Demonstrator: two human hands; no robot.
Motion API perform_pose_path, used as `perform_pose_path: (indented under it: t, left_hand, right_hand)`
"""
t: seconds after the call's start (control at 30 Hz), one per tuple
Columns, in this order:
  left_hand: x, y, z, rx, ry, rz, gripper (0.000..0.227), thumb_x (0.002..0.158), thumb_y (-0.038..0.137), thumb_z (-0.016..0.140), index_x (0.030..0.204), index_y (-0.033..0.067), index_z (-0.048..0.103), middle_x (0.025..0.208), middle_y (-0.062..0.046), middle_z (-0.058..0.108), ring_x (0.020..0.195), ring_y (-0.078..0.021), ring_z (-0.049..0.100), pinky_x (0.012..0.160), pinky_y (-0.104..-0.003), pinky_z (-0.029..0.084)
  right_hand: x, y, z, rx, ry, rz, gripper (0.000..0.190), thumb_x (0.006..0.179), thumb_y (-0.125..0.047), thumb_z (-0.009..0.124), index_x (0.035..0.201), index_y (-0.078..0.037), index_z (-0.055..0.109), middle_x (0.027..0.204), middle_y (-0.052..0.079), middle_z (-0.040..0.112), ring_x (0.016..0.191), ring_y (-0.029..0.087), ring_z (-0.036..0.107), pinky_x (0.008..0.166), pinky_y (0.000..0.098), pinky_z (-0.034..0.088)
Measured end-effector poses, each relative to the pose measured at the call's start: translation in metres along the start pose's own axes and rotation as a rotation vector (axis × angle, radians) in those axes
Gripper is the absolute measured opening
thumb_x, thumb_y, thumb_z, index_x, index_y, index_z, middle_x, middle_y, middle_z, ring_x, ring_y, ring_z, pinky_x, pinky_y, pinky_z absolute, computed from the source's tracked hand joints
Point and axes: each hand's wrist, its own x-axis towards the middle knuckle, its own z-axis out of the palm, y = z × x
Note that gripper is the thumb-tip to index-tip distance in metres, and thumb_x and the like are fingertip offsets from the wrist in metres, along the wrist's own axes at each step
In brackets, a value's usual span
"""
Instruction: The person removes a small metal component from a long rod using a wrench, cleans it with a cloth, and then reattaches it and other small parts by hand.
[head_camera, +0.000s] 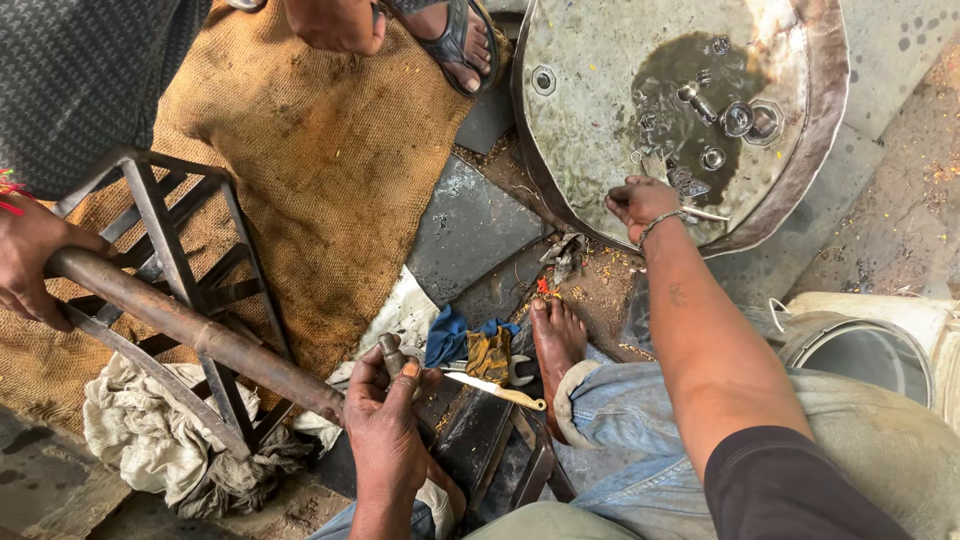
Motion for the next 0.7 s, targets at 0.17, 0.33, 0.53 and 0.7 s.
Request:
perform_pose_path:
  t: [0.17, 0.33, 0.53, 0.7]
  left_hand:
    - [0.002, 0.000, -0.002, -0.019, -0.011, 0.005, 0.037, 0.091, 0.001, 0.064, 0.127, 0.0001, 0.056, 0.100, -0.009, 0.065, 0.084, -0.0205, 0.069, 0.076, -0.034, 0.059]
    - [0.011, -0.009, -0.009, -0.150, -0.044, 0.063, 0.036, 0.095, 0.001, 0.064, 0.129, -0.0032, 0.055, 0.099, -0.009, 0.062, 0.085, -0.0205, 0.066, 0.077, -0.034, 0.058]
    - [0.006, 0.000, -0.017, -0.168, -0.102, 0.232, 0.035, 0.098, -0.003, 0.064, 0.133, -0.0056, 0.057, 0.117, -0.012, 0.067, 0.108, -0.0164, 0.064, 0.094, -0.028, 0.053]
    - [-0.003, 0.017, -0.014, -0.355, -0.074, 0.094, 0.033, 0.095, -0.001, 0.061, 0.128, 0.0008, 0.056, 0.108, -0.013, 0.069, 0.097, -0.0202, 0.068, 0.083, -0.031, 0.058]
  right_hand:
    - [-0.012, 0.003, 0.013, -0.043, 0.396, -0.330, 0.041, 0.084, 0.005, 0.075, 0.119, -0.007, 0.056, 0.103, 0.016, 0.067, 0.081, 0.026, 0.069, 0.065, 0.0407, 0.058]
    - [-0.088, 0.065, 0.075, -0.852, 0.129, -1.280, 0.035, 0.086, -0.012, 0.077, 0.118, -0.003, 0.064, 0.110, 0.017, 0.070, 0.100, 0.031, 0.069, 0.089, 0.0408, 0.055]
    - [-0.221, 0.162, 0.116, -1.700, -0.955, -0.788, 0.023, 0.090, -0.017, 0.065, 0.113, -0.012, 0.067, 0.110, 0.017, 0.064, 0.105, 0.036, 0.064, 0.091, 0.0469, 0.053]
    - [-0.233, 0.190, 0.064, -2.050, -0.800, -0.836, 0.029, 0.089, -0.014, 0.063, 0.117, -0.020, 0.067, 0.123, 0.011, 0.062, 0.119, 0.032, 0.058, 0.098, 0.0528, 0.049]
